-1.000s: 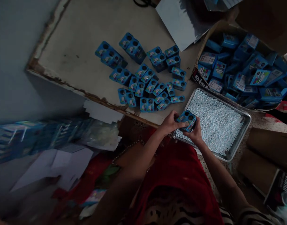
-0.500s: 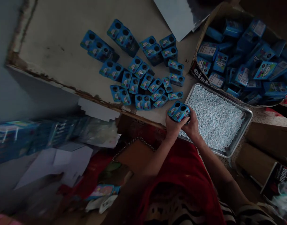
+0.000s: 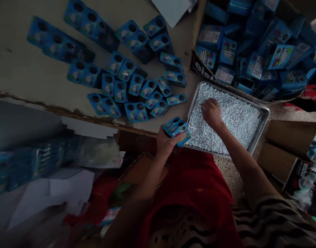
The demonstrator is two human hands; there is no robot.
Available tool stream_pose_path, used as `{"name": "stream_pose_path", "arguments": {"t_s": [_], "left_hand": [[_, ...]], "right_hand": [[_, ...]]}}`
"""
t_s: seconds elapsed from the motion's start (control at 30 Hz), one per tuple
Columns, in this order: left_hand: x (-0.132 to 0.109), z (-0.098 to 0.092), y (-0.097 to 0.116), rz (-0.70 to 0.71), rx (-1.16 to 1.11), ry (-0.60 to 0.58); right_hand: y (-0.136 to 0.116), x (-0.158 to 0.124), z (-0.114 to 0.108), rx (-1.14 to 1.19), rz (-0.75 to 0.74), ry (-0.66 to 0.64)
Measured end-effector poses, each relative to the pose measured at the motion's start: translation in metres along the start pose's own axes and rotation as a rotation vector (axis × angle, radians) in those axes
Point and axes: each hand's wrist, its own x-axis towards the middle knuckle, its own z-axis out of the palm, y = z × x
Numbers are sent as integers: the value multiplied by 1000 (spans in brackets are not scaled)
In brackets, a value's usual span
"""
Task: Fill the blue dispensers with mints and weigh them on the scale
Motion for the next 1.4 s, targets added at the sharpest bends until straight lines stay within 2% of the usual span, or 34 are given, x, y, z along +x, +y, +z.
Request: {"name": "stream_pose_path", "arguments": {"t_s": [0.07,0.13,0.23,0.4,0.5,0.6,0.67,0.73,0.8,0.9,1.0,1.07,1.13,1.23,1.33,1.4], "left_hand": [[-8,10,0,23,74,-98],[-15,23,2,63,201,-115],[-15,38,7,116,506,-83],[7,60,22,152,945,-215],[23,76,30,149,1049,-281],[35,96,34,184,1152,-348],[41,111,36,204,1217,-374],[47,125,38,222,1242,-390],[54,139,42,230,1226,-411],[63,159,47,232,1220,-439],[67,174,52,268,1265,-466],[66,177,55,289,1278,-489],[65,173,58,308,1262,-508],[59,156,58,411,1161,-563],[53,137,50,616,912,-609],[50,130,39,735,715,-562]], "right_hand": [[8,21,12,-113,-21,-54],[14,25,25,-178,-47,-89],[24,5,33,-193,-90,-125],[45,-46,12,-166,-36,-168],[75,-68,-15,-94,22,-80],[122,-74,-42,-12,21,132],[152,-72,-48,-20,70,249],[167,-69,-42,-32,115,274],[165,-70,-26,3,107,233],[141,-74,-1,132,94,215],[111,-76,14,331,164,316],[92,-74,21,517,240,399],[75,-70,25,738,352,456],[57,-65,21,1090,525,513],[53,-65,3,1338,557,601],[56,-64,-13,1445,536,641]]}}
